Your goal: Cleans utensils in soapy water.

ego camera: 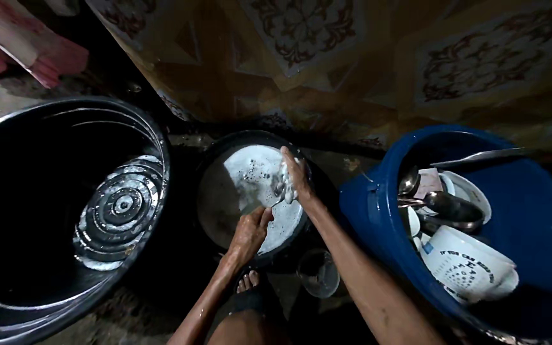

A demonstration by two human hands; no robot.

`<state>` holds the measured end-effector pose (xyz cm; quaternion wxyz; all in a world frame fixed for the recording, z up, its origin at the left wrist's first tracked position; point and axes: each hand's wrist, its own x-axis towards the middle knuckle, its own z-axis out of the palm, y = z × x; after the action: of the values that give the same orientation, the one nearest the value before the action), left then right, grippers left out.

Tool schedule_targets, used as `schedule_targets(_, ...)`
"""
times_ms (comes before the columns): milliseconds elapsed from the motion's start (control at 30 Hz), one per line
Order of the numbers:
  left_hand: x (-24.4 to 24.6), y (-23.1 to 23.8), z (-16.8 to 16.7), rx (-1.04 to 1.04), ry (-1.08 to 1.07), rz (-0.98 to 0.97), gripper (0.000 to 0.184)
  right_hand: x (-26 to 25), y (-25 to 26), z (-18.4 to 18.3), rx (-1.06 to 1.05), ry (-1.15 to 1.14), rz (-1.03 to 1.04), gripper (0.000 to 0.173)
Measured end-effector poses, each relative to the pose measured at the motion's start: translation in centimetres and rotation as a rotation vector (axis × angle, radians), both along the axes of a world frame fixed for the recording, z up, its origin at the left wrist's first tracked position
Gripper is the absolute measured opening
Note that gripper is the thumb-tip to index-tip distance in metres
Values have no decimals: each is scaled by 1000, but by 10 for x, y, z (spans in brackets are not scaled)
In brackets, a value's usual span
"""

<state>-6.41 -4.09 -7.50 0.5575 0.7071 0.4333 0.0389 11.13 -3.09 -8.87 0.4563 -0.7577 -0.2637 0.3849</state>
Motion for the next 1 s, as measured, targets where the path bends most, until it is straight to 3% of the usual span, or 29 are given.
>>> schedule_targets(133, -3, -9, -12, -24, -50, 95, 39, 11, -6, -11, 173, 543, -259, 43)
schedule_targets(233, -8, -10, -14, -144, -49, 148, 32, 33, -15, -27, 305, 698, -306, 51)
schedule_targets(300, -8, -7, -14, -242, -64, 198, 29, 30, -19, -19, 252, 523, -296, 51)
schedule_targets(367, -1, -5, -13, -273, -64, 228, 27, 8, -34, -4, 195, 191, -84, 44)
schedule_targets(433, 7, -6, -12, -192, -28, 209, 29, -21, -50, -18, 212, -169, 176, 36)
schedule_targets(533, 15, -12, -7, -35, 56, 144, 30, -35, -58, -47, 319, -530, 231, 23)
schedule_targets(733, 16, -23, -4, 52, 104, 162, 29, -37, -39, -65, 332, -656, 90, 19)
schedule_targets(900, 12, -25, -9, 118, 152, 215, 30, -80, -71, -51, 298, -434, 52, 27)
schedule_targets(1000, 10, -29, -10, 141, 159, 198, 30, -72, -62, -62, 326, -527, 52, 22)
